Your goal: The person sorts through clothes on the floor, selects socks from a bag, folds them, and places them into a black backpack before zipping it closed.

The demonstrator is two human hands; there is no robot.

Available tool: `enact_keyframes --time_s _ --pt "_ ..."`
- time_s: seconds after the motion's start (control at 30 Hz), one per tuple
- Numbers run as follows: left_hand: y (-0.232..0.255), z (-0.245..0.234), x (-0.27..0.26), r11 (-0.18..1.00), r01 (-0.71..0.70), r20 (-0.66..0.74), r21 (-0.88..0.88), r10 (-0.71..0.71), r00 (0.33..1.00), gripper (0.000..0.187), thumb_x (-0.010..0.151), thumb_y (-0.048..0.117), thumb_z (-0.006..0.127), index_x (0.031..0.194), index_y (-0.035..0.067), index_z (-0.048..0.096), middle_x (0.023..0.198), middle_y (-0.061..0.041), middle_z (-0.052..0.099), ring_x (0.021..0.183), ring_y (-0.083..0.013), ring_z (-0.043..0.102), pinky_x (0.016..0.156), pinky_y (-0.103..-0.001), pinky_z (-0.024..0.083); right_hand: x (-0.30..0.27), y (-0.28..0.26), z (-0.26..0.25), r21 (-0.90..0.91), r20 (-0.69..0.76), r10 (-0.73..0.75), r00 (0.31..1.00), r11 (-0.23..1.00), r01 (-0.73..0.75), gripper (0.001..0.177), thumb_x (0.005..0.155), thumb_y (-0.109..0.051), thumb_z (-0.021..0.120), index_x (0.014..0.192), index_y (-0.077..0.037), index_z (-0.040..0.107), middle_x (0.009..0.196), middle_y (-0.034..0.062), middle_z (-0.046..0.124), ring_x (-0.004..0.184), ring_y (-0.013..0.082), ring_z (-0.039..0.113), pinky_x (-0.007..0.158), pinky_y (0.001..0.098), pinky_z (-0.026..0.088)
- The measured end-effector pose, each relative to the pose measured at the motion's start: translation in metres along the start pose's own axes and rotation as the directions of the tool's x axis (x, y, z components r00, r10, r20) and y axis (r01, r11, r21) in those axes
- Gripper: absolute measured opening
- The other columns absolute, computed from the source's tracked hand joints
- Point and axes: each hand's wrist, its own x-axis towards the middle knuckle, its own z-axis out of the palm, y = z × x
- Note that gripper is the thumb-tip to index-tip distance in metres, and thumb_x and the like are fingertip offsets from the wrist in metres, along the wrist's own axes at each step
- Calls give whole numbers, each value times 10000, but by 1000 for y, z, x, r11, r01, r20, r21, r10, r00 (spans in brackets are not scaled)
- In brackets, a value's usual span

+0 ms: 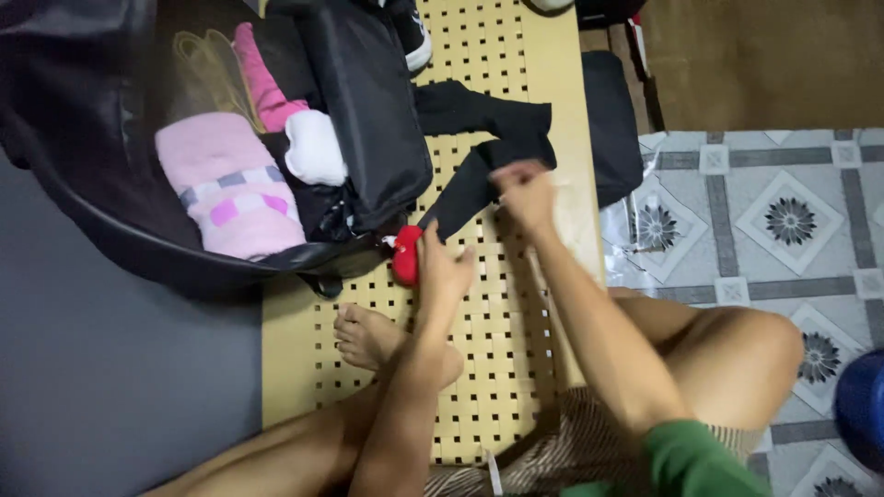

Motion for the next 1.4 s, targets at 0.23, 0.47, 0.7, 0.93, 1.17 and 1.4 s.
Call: enact_keyframes --time_s 0.23,0.47,0.7,0.93,1.17,1.4 --pt "-5 41 50 908 -75 -115 412 134 984 682 877 195 755 1453 -4 450 1517 -372 312 1361 -531 340 1107 -521 280 31 21 -67 -724 -365 -471 803 686 73 482 653 -317 959 906 2 701 903 250 645 825 447 635 710 474 526" --pt "-13 41 63 975 65 -198 214 -22 980 298 934 277 682 1133 58 649 1210 -236 621 1192 -447 549 1056 -535 436 -60 19 -101 605 -163 345 924 775 -182 244 812 -35 743 728 -71 517 661 70 591 503 213 595 452 340 498" --pt "-7 9 -16 785 -190 -39 590 262 964 253 633 166 840 845 50 763 1088 -280 626 1109 -516 535 952 -533 441 -173 42 -121 -217 -378 371 848 855 -471 409 758 -198 901 830 -21 539 729 132 642 670 237 599 638 407 513" --pt "-1 -9 -19 947 164 -50 276 -156 986 224 904 257 768 993 67 689 915 -159 735 854 -320 736 788 -423 566 -159 -11 -77 -563 -248 -266 932 822 85 238 897 -145 756 1104 -49 689 1068 156 671 1012 352 646 901 411 532" --pt "-61 -2 -13 887 -233 -49 399 274 960 152 790 127 820 822 33 705 869 -173 721 819 -369 702 744 -409 553 -159 -15 -52 -705 91 -393 915 624 338 440 927 -263 675 1344 -129 636 1445 126 560 1354 368 482 1134 518 351" --pt "-35 -8 -7 986 68 -104 154 -52 993 188 990 236 664 1022 63 598 830 -165 731 790 -364 722 756 -475 546 -156 -6 -49 -846 92 -454 886 433 310 581 938 -403 602 1476 -186 566 1563 161 444 1421 401 367 1143 631 200"
